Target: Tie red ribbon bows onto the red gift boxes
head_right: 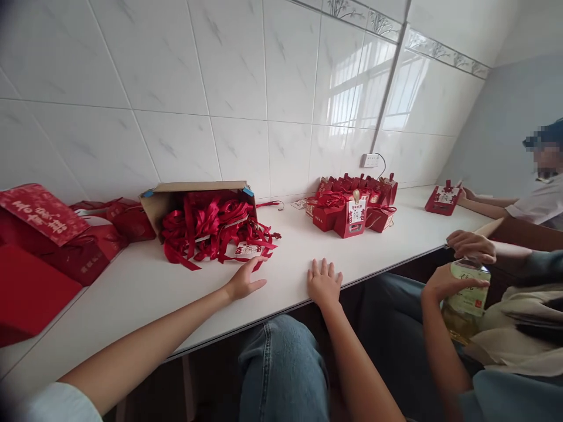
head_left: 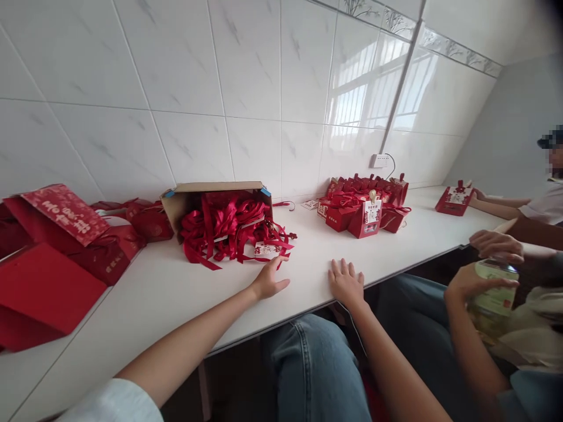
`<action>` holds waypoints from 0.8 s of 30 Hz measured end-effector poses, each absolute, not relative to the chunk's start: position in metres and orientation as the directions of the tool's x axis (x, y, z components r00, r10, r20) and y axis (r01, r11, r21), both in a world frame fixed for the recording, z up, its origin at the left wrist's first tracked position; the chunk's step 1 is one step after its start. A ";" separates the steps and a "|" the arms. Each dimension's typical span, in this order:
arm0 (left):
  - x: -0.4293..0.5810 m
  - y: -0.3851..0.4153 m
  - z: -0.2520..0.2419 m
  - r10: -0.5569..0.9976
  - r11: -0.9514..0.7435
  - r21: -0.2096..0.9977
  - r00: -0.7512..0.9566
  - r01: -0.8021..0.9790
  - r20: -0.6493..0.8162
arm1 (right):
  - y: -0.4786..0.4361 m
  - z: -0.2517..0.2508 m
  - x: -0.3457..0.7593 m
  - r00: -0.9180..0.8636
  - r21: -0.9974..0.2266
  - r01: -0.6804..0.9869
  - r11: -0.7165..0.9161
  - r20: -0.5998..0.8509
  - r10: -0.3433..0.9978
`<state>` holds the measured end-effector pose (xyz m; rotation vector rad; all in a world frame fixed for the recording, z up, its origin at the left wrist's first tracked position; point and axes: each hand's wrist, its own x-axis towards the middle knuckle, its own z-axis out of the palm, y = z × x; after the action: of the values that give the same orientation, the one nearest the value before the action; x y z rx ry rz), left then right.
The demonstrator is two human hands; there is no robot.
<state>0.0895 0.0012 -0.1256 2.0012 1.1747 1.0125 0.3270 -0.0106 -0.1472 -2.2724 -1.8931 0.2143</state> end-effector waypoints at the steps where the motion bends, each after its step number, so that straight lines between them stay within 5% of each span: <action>1: 0.090 0.001 -0.126 0.896 -0.432 0.779 0.314 0.454 0.314 | -0.011 -0.147 0.327 0.180 -0.221 0.959 -0.176 -0.001 0.984; 17: 0.099 -0.014 -0.124 0.853 -0.518 0.646 0.292 0.560 0.432 | -0.013 -0.137 0.312 0.220 -0.232 0.947 -0.221 -0.030 0.975; 24: 0.092 -0.118 -0.064 0.823 -0.565 0.684 0.378 0.462 0.424 | -0.013 -0.142 0.286 -0.075 -0.186 0.980 0.073 -0.009 0.997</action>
<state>0.0921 -0.1181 -0.0636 2.1862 1.1065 1.0570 0.2863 -0.0132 -0.1418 -2.0497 -2.2089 0.2159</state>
